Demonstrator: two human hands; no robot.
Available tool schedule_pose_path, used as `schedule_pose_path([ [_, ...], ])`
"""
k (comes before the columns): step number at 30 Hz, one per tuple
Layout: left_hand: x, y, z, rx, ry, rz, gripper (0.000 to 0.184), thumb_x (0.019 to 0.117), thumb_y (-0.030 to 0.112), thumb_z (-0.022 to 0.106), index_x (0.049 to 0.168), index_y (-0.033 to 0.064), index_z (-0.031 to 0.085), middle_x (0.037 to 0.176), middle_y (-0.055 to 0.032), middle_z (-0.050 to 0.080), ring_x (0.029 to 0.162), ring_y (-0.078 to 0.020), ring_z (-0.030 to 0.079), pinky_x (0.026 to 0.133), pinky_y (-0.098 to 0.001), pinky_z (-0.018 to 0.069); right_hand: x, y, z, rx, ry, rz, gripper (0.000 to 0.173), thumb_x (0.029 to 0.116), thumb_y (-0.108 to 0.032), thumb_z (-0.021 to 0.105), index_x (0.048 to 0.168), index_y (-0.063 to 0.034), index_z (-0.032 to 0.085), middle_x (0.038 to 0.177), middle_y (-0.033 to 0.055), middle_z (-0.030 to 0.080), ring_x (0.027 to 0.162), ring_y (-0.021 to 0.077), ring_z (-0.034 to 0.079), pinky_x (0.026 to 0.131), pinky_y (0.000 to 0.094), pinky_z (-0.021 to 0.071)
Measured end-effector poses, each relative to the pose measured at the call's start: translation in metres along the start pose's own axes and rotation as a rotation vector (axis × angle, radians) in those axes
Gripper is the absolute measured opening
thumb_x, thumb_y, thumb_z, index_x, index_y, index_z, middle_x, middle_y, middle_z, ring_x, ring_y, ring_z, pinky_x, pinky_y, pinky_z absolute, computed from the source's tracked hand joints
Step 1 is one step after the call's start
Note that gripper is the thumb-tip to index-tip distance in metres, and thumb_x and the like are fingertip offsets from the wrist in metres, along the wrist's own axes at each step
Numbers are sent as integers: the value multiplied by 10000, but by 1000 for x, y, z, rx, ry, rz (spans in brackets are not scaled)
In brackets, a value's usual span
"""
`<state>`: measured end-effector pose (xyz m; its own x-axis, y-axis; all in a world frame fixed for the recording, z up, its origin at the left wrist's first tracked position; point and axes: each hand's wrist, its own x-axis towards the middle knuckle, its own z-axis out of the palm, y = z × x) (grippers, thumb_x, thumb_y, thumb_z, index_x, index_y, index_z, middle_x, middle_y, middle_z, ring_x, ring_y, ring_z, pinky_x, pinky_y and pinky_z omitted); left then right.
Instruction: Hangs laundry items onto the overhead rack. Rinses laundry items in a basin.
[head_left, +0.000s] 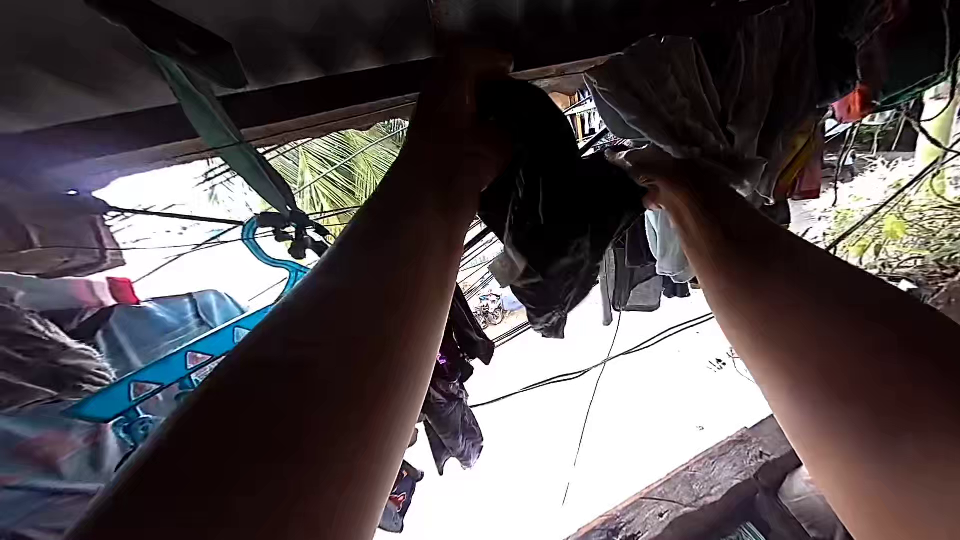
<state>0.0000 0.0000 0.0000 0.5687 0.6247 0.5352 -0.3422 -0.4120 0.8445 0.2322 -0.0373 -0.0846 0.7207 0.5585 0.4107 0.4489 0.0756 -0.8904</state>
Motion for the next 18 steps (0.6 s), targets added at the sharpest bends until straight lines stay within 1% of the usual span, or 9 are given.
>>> schedule_pose_path([
  [1, 6, -7, 0, -31, 18, -67, 120, 996, 84, 523, 1108, 65, 563, 946, -57, 624, 826, -139, 635, 745, -307, 566, 7, 2, -1, 198, -6, 17, 365, 1037, -241, 597, 1328, -23, 569, 1238, 123, 603, 1110, 175, 576, 954, 385, 490],
  [2, 6, -14, -1, -27, 39, -120, 167, 981, 22, 542, 1144, 49, 568, 971, -62, 622, 845, -143, 635, 760, -309, 566, 12, 5, -3, 354, 2, 1, 289, 1046, -221, 570, 1291, -67, 569, 1135, 54, 600, 1005, 102, 580, 871, 313, 512],
  [4, 2, -29, -2, -44, 48, -130, 266, 933, -92, 523, 1156, 52, 550, 974, -54, 636, 849, -129, 653, 751, -305, 580, 16, 11, -10, 559, 44, -67, 248, 1048, -174, 556, 1280, -89, 579, 1100, 2, 617, 980, 44, 592, 854, 241, 527],
  [7, -6, -47, 0, -152, 136, -134, 408, 911, -123, 501, 1272, 66, 516, 1077, -91, 642, 937, -166, 670, 787, -360, 592, 17, 13, -9, 699, 5, 71, 388, 952, -118, 683, 1320, -97, 561, 1192, 66, 625, 1084, 156, 611, 900, 384, 543],
  [10, -9, -66, 3, -246, 263, -128, 453, 916, -116, 500, 1322, 83, 500, 1119, -105, 628, 969, -192, 661, 787, -384, 587, 14, 15, -5, 568, -65, 117, 593, 863, 23, 693, 1415, -54, 491, 1361, 119, 546, 1228, 210, 535, 987, 452, 493],
  [12, -6, -77, 3, -252, 280, -81, 470, 917, -126, 475, 1333, 91, 487, 1125, -100, 617, 965, -183, 657, 780, -374, 587, 15, 15, -4, 480, -3, 113, 528, 851, 63, 669, 1355, -25, 539, 1302, 133, 572, 1164, 208, 559, 937, 438, 511],
  [13, -4, -82, 4, -237, 292, -52, 476, 916, -131, 469, 1338, 87, 497, 1129, -106, 623, 963, -188, 662, 779, -377, 590, 13, 14, -6, 407, 14, 100, 468, 887, 35, 652, 1340, -15, 547, 1280, 138, 579, 1138, 205, 565, 925, 425, 510],
  [15, -3, -92, 11, -193, 335, -15, 497, 914, -130, 497, 1360, 89, 502, 1139, -112, 635, 968, -194, 673, 784, -384, 597, 2, 7, -14, 154, 31, 11, 377, 996, -41, 594, 1363, 31, 544, 1328, 186, 565, 1190, 219, 535, 1001, 416, 450],
  [18, -7, -104, 25, -320, 490, -66, 619, 917, -100, 539, 1470, 64, 316, 1254, -188, 566, 1056, -266, 645, 838, -441, 588, 4, 12, -17, -121, 65, -83, 390, 1087, -164, 486, 1405, 58, 534, 1426, 256, 546, 1353, 311, 496, 1131, 472, 362],
])
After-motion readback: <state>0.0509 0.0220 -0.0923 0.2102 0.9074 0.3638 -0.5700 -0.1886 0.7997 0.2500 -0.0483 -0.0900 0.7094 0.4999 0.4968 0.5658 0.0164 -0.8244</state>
